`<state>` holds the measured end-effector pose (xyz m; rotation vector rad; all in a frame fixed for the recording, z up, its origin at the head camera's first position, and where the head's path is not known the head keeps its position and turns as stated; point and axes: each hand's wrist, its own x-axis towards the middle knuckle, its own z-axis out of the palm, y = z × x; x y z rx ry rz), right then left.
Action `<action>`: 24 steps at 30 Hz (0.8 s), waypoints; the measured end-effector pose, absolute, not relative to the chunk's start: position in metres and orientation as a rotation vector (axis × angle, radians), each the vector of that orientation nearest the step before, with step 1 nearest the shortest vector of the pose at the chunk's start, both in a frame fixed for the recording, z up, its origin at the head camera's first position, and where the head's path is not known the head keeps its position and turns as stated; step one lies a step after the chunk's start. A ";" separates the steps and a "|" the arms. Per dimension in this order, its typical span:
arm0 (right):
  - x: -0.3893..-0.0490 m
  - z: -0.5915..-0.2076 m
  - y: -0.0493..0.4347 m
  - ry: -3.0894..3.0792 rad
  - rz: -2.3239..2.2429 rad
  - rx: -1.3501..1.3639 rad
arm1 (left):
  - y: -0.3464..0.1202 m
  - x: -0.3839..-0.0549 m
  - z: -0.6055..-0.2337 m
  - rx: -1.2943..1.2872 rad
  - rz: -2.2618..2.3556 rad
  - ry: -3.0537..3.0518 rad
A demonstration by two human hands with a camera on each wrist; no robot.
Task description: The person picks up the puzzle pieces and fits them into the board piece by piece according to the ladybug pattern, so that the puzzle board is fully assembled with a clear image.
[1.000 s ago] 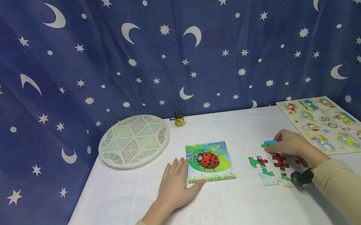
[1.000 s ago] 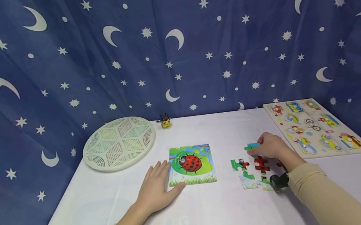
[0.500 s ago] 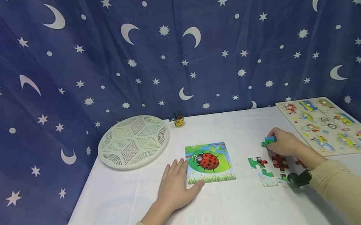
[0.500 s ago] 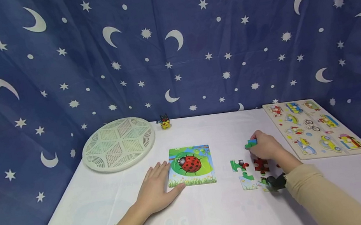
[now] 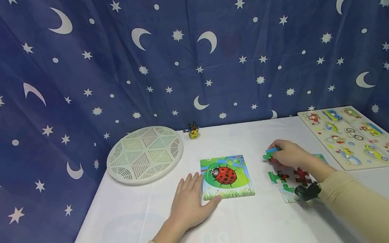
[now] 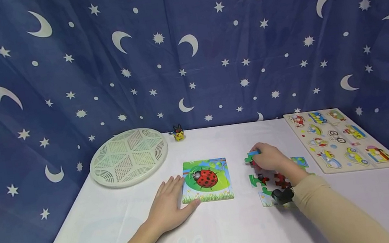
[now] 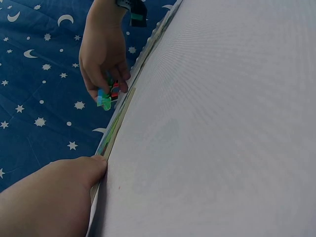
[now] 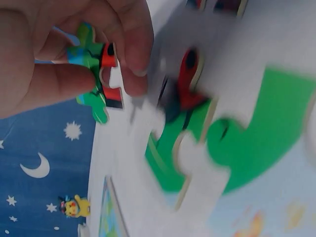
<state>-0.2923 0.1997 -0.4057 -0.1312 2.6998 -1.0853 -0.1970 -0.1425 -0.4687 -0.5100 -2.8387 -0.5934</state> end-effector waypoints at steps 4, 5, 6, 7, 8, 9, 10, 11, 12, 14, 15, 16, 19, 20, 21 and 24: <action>-0.293 -0.406 0.185 2.688 -1.088 -0.123 | -0.143 -0.197 -0.469 -0.519 -0.582 -2.832; -0.293 -0.406 0.182 2.696 -1.081 -0.122 | -0.143 -0.197 -0.469 -0.520 -0.578 -2.833; -0.294 -0.406 0.178 2.699 -1.082 -0.121 | -0.143 -0.198 -0.469 -0.522 -0.576 -2.833; -0.295 -0.407 0.174 2.701 -1.087 -0.117 | -0.143 -0.198 -0.469 -0.522 -0.571 -2.836; -0.295 -0.407 0.171 2.701 -1.096 -0.112 | -0.143 -0.197 -0.469 -0.523 -0.566 -2.840; -0.296 -0.408 0.168 2.695 -1.111 -0.101 | -0.143 -0.198 -0.469 -0.525 -0.562 -2.842; -0.297 -0.408 0.165 2.694 -1.120 -0.099 | -0.143 -0.198 -0.469 -0.527 -0.558 -2.844; -0.297 -0.409 0.162 2.688 -1.132 -0.092 | -0.143 -0.198 -0.469 -0.529 -0.555 -2.845; -0.298 -0.409 0.158 2.683 -1.140 -0.094 | -0.143 -0.198 -0.469 -0.530 -0.552 -2.847; -0.298 -0.409 0.153 2.681 -1.149 -0.102 | -0.143 -0.198 -0.469 -0.534 -0.547 -2.846; -0.298 -0.409 0.151 2.685 -1.150 -0.107 | -0.144 -0.198 -0.469 -0.536 -0.549 -2.844; -0.299 -0.409 0.149 2.695 -1.141 -0.127 | -0.144 -0.197 -0.470 -0.537 -0.549 -2.842; -0.299 -0.409 0.143 2.722 -1.109 -0.182 | -0.144 -0.197 -0.470 -0.542 -0.560 -2.827; -0.299 -0.409 0.142 2.730 -1.094 -0.205 | -0.144 -0.197 -0.470 -0.543 -0.563 -2.822; -0.299 -0.409 0.140 2.730 -1.087 -0.207 | -0.144 -0.197 -0.470 -0.543 -0.565 -2.818; -0.299 -0.407 0.136 2.716 -1.091 -0.223 | -0.144 -0.197 -0.469 -0.542 -0.561 -2.818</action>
